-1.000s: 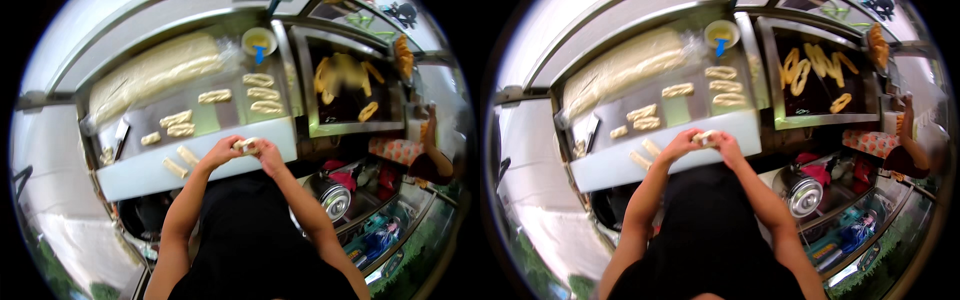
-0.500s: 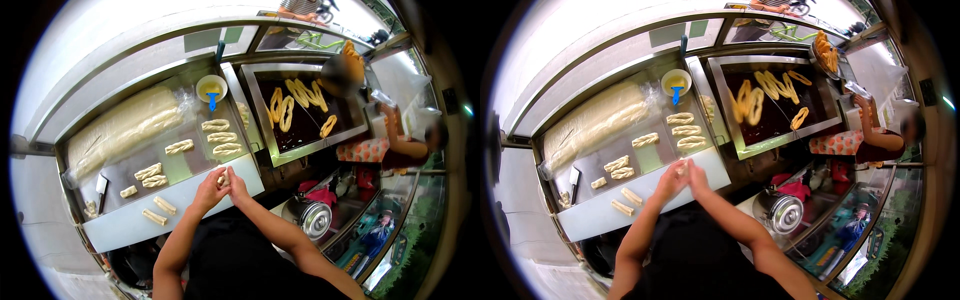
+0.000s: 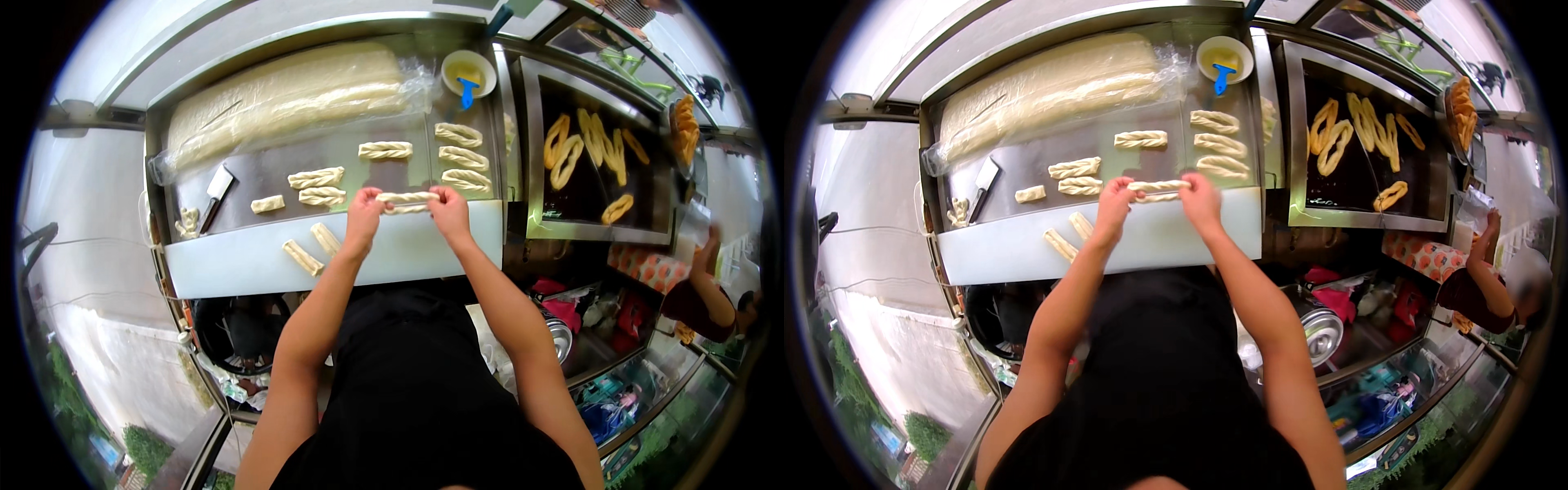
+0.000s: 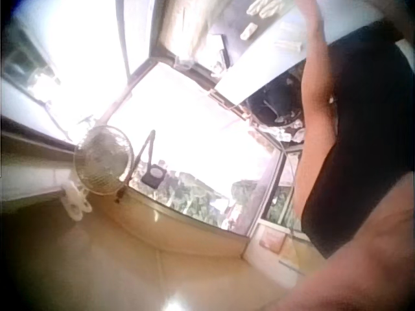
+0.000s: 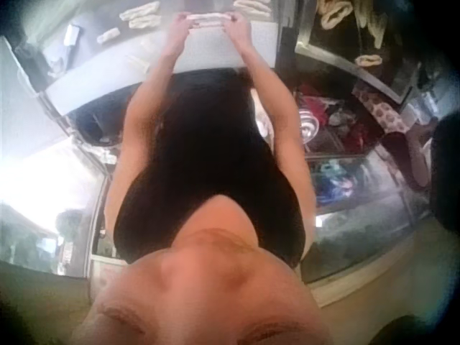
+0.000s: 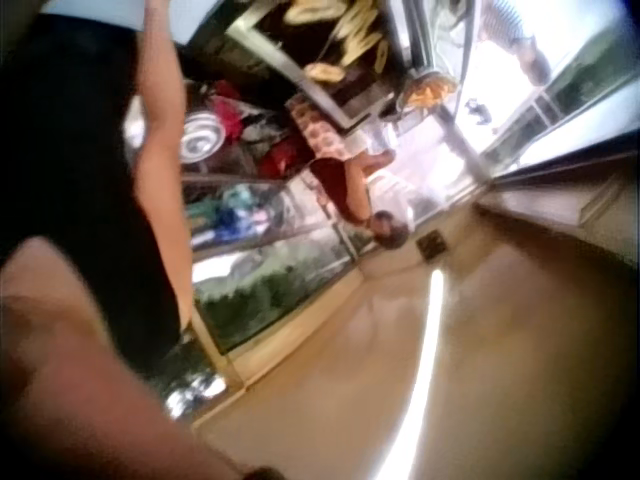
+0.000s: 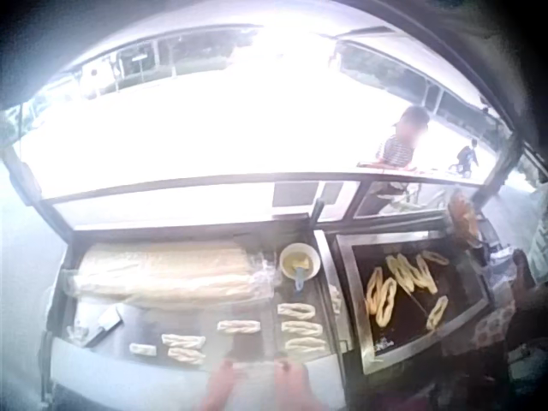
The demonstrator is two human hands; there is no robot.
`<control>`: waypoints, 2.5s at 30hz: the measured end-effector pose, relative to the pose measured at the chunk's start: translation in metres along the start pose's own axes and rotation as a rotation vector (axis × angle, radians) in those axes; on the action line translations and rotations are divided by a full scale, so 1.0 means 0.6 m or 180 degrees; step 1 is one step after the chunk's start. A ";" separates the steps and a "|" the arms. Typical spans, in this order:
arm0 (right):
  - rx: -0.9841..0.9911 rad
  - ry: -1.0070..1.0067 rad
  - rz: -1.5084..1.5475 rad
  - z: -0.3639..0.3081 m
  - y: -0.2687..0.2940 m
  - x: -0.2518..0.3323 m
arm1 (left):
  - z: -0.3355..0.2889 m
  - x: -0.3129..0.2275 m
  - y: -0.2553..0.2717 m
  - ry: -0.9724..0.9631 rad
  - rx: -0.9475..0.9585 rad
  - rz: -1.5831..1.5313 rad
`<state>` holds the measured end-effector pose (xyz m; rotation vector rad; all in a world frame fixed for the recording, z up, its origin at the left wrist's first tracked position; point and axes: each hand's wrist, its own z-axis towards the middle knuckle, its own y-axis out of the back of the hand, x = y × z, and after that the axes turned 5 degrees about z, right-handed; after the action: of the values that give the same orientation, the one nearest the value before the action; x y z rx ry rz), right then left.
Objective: The person cuts a long strip of dough into smaller pieces using a bench scraper, then twists each piece and places them into a deep fryer. The person also uses a brush to apply oil to the dough and uses metal skewers to manage the frying process.
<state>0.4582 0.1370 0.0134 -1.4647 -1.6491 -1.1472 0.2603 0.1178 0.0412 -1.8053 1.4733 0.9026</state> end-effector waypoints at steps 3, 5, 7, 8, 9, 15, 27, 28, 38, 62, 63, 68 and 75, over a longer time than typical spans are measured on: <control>0.0012 0.0275 -0.0637 0.030 -0.015 0.016 | 0.016 -0.013 0.055 -0.0320 -0.0233 0.0851; -0.0117 0.0472 -0.1006 0.024 -0.013 0.031 | 0.004 -0.028 0.102 -0.0526 -0.0380 0.1818; -0.0532 0.0877 -0.1179 0.013 -0.003 0.033 | -0.007 -0.022 0.169 -0.1006 -0.0797 0.3073; -0.0384 0.0680 -0.0905 0.005 0.002 0.027 | -0.022 -0.020 0.202 -0.0927 -0.0810 0.3372; -0.0240 0.0479 -0.0633 -0.006 0.007 0.020 | -0.031 -0.016 0.226 -0.0916 -0.0711 0.3643; 0.0673 0.0440 -0.0855 -0.087 -0.025 -0.018 | -0.039 -0.011 0.246 -0.0710 0.0190 0.3984; 0.1875 -0.0794 0.1368 -0.137 -0.072 0.057 | -0.114 -0.082 0.096 0.0531 0.1110 -0.1203; 0.1769 -0.0759 0.1296 -0.133 -0.063 0.055 | -0.107 -0.077 0.084 0.0389 0.1179 -0.0878; 0.0683 -0.0559 0.1658 -0.128 0.020 0.008 | -0.072 -0.038 0.005 0.0294 0.1249 0.0033; 0.0784 -0.0469 0.1274 -0.099 -0.009 0.024 | -0.058 0.024 -0.046 -0.0851 0.0462 0.1122; 0.0403 -0.0228 0.0213 -0.088 -0.013 0.010 | -0.050 0.025 -0.039 -0.0812 0.0467 0.1062; 0.0113 -0.0463 -0.0333 -0.019 -0.004 -0.028 | -0.011 -0.015 0.005 -0.0060 0.0449 0.0056; -0.0011 -0.0173 0.0090 0.054 -0.030 0.056 | 0.052 -0.056 0.083 -0.0257 -0.0187 0.0626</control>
<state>0.4373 0.1806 0.0265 -1.5289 -1.6584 -1.1041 0.2032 0.1532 0.0490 -1.6651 1.6078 1.1127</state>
